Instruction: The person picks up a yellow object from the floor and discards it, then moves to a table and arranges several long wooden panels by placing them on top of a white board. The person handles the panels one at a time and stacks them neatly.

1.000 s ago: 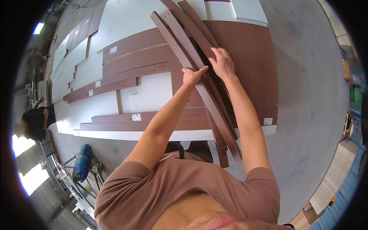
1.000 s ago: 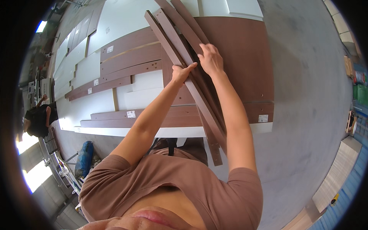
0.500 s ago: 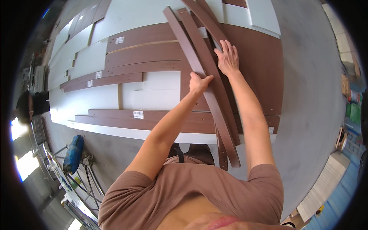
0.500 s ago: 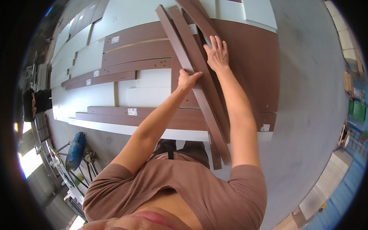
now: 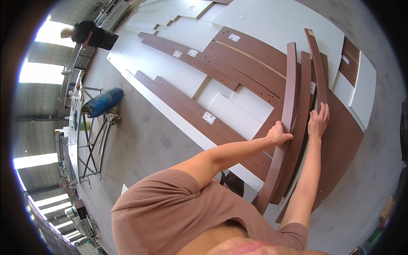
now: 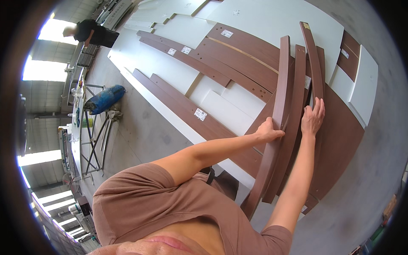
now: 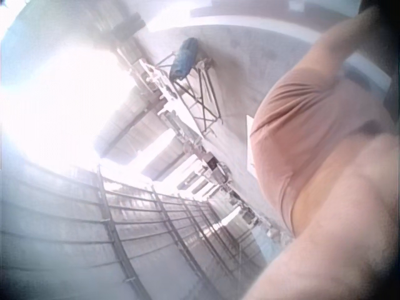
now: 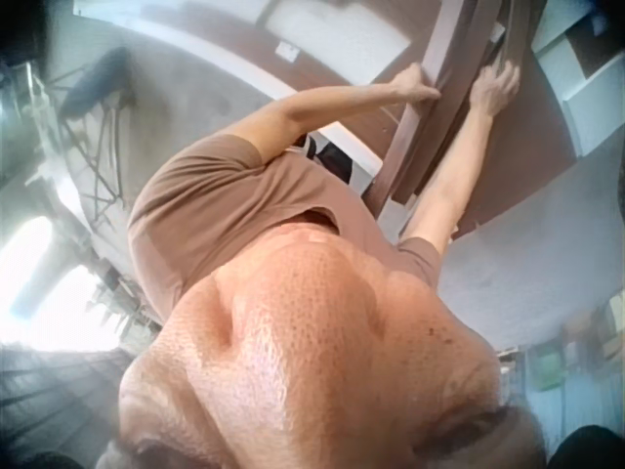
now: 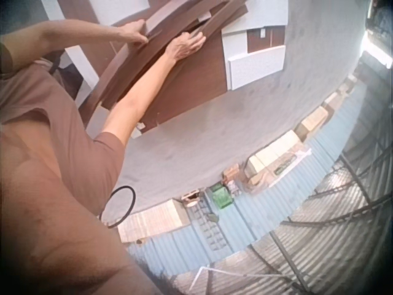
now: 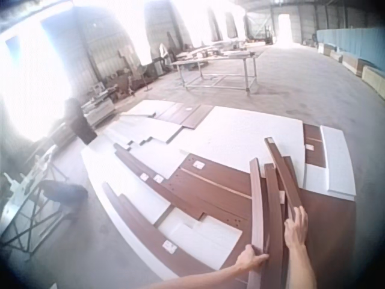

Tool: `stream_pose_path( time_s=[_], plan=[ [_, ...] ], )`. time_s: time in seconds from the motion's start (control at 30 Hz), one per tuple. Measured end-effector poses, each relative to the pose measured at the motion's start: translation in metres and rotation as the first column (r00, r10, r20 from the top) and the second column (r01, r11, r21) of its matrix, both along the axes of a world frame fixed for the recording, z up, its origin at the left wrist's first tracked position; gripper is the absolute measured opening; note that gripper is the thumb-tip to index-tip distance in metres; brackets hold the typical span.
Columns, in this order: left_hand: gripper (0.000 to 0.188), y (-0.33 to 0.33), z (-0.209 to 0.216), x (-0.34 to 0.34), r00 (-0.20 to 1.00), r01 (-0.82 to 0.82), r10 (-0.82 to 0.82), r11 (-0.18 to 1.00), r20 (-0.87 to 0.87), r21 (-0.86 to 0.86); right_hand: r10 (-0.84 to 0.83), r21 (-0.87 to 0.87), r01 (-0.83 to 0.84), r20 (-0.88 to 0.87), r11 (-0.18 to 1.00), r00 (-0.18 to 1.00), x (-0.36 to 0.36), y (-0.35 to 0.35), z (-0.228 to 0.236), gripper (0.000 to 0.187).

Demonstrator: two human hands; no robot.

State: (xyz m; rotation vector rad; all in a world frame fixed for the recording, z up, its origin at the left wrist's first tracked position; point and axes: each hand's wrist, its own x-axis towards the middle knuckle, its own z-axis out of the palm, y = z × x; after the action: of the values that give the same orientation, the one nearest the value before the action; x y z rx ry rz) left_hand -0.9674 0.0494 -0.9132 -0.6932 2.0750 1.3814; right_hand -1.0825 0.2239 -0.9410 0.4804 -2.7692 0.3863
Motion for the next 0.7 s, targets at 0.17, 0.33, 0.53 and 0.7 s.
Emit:
stream_pose_path(
  time_s=[0.17,0.33,0.53,0.7],
  plan=[
    [0.07,-0.006,0.016,0.016,0.956,-0.269,0.286,0.944,-0.07,0.19,-0.181,-0.285,0.172,-0.004,0.943,0.983,0.096,0.055,0.052,0.011],
    [0.067,-0.04,0.031,0.019,0.903,-0.328,0.397,0.883,-0.161,0.336,-0.474,-0.275,0.511,0.191,0.815,0.859,0.28,0.169,0.064,0.015],
    [0.059,-0.093,0.041,0.026,0.843,-0.358,0.504,0.787,-0.189,0.503,-0.788,0.882,0.312,0.461,0.354,-0.408,0.528,0.208,0.096,0.057],
    [0.042,-0.145,0.038,0.021,0.777,-0.469,0.599,0.756,-0.194,0.457,-0.483,0.114,0.637,0.755,0.763,0.443,0.425,0.083,0.112,0.053]
  ],
)
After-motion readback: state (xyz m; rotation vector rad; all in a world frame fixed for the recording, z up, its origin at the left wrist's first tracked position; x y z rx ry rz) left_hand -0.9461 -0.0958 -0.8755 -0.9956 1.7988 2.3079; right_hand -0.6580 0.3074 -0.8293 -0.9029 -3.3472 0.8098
